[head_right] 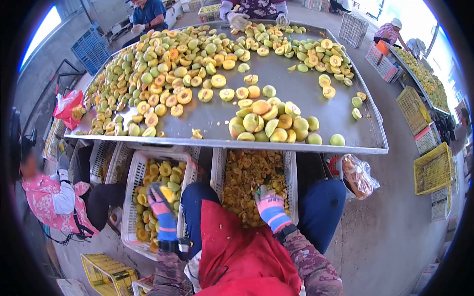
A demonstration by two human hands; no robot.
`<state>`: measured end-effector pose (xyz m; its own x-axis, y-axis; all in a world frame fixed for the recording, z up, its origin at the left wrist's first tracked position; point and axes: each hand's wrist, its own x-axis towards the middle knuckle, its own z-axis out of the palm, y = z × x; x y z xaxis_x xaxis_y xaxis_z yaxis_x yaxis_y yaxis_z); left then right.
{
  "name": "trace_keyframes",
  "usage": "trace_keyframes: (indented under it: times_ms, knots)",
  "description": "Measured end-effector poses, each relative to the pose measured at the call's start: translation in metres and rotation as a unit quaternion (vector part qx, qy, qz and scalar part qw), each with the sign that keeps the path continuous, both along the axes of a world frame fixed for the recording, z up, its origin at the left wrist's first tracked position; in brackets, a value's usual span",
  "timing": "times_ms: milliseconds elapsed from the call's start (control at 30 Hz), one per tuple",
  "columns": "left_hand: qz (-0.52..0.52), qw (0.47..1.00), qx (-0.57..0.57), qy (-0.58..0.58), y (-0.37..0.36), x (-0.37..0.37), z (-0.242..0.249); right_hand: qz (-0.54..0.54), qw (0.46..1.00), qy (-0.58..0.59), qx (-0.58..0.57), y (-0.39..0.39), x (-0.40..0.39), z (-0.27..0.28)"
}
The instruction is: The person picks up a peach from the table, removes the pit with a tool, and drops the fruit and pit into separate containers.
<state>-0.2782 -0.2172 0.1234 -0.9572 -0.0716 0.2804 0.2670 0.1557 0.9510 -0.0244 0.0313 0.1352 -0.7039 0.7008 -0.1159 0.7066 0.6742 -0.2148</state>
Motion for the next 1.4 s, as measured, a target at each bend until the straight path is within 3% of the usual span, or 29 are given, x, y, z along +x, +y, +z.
trace_keyframes:
  times_ms: [33, 67, 133, 200, 233, 333, 400, 467, 533, 600, 733, 767, 800, 833, 867, 900, 933, 967, 1000, 1033, 1100, 1133, 1167, 1200, 1233, 1333, 1400]
  knots:
    - [0.02, 0.972, -0.212, 0.103, 0.002, -0.008, 0.05, -0.018, 1.0, -0.005, -0.006, -0.002, 0.0, -0.001]
    - [0.057, 0.902, -0.41, 0.122, 0.002, -0.03, 0.072, -0.026, 0.997, 0.063, 0.024, -0.002, 0.006, -0.032]
    - [0.089, 0.912, -0.34, 0.21, 0.026, -0.054, 0.093, -0.05, 0.989, 0.117, -0.071, -0.003, 0.004, -0.003]
    - [-0.074, 0.931, -0.252, 0.255, 0.089, -0.061, 0.122, -0.038, 0.984, 0.136, -0.108, -0.002, 0.004, -0.002]
    - [-0.167, 0.92, -0.268, 0.232, 0.126, -0.063, 0.128, -0.026, 0.977, 0.164, -0.132, -0.004, 0.003, 0.013]
    - [-0.363, 0.837, -0.398, 0.092, 0.243, -0.06, 0.124, -0.019, 0.967, 0.201, -0.153, -0.009, 0.006, 0.039]
    - [-0.412, 0.73, -0.544, -0.044, 0.304, -0.053, 0.129, -0.025, 0.956, 0.241, -0.166, -0.009, 0.012, 0.041]
    - [-0.394, 0.675, -0.624, -0.005, 0.344, -0.051, 0.115, -0.034, 0.954, 0.24, -0.176, -0.005, 0.017, 0.051]
    - [-0.441, 0.654, -0.613, -0.051, 0.358, -0.068, 0.104, -0.04, 0.947, 0.251, -0.198, -0.008, 0.026, 0.05]
    - [-0.485, 0.635, -0.601, 0.002, 0.357, -0.081, 0.087, -0.041, 0.946, 0.254, -0.198, -0.011, 0.03, 0.057]
    - [-0.488, 0.737, -0.468, -0.003, 0.315, -0.102, 0.074, -0.044, 0.932, 0.309, -0.187, -0.016, 0.037, 0.065]
    - [-0.503, 0.816, -0.268, -0.1, 0.297, -0.1, 0.078, -0.034, 0.921, 0.349, -0.167, -0.017, 0.038, 0.069]
    - [-0.491, 0.849, -0.053, -0.189, 0.279, -0.096, 0.083, -0.032, 0.92, 0.354, -0.166, -0.017, 0.039, 0.071]
    - [-0.511, 0.795, 0.173, -0.279, 0.255, -0.08, 0.109, -0.025, 0.906, 0.384, -0.177, -0.017, 0.041, 0.073]
    - [-0.533, 0.732, 0.306, -0.294, 0.233, -0.058, 0.132, -0.017, 0.89, 0.414, -0.189, -0.018, 0.041, 0.076]
    - [-0.498, 0.866, 0.008, -0.037, 0.216, -0.04, 0.146, -0.027, 0.896, 0.395, -0.203, -0.019, 0.039, 0.09]
    - [-0.375, 0.85, -0.295, 0.223, 0.202, -0.023, 0.151, -0.037, 0.889, 0.393, -0.233, -0.021, 0.037, 0.1]
    - [-0.441, 0.893, -0.054, 0.079, 0.199, -0.003, 0.146, 0.021, 0.901, 0.406, -0.152, -0.02, 0.032, 0.103]
    - [-0.508, 0.833, 0.164, -0.149, 0.193, 0.016, 0.149, 0.077, 0.904, 0.414, -0.07, -0.019, 0.028, 0.106]
    - [-0.457, 0.715, 0.387, -0.361, 0.187, 0.035, 0.151, 0.074, 0.905, 0.411, -0.075, -0.019, 0.025, 0.118]
    - [-0.47, 0.859, 0.2, -0.041, 0.17, 0.086, 0.171, 0.055, 0.873, 0.417, -0.246, -0.025, 0.017, 0.149]
    - [-0.478, 0.873, 0.092, 0.032, 0.165, 0.096, 0.171, 0.048, 0.875, 0.415, -0.246, -0.027, 0.015, 0.153]
    - [-0.487, 0.828, 0.232, -0.151, 0.166, 0.107, 0.166, 0.054, 0.883, 0.416, -0.212, -0.028, 0.013, 0.157]
    - [-0.491, 0.825, 0.231, -0.157, 0.164, 0.115, 0.161, 0.06, 0.89, 0.415, -0.178, -0.031, 0.012, 0.159]
    - [-0.478, 0.848, 0.197, -0.122, 0.161, 0.122, 0.157, 0.076, 0.896, 0.424, -0.111, -0.031, 0.012, 0.159]
    - [-0.456, 0.867, 0.167, -0.109, 0.156, 0.139, 0.156, 0.067, 0.904, 0.403, -0.127, -0.033, 0.013, 0.17]
    - [-0.426, 0.903, 0.056, 0.029, 0.155, 0.149, 0.164, 0.063, 0.906, 0.405, -0.106, -0.034, 0.017, 0.167]
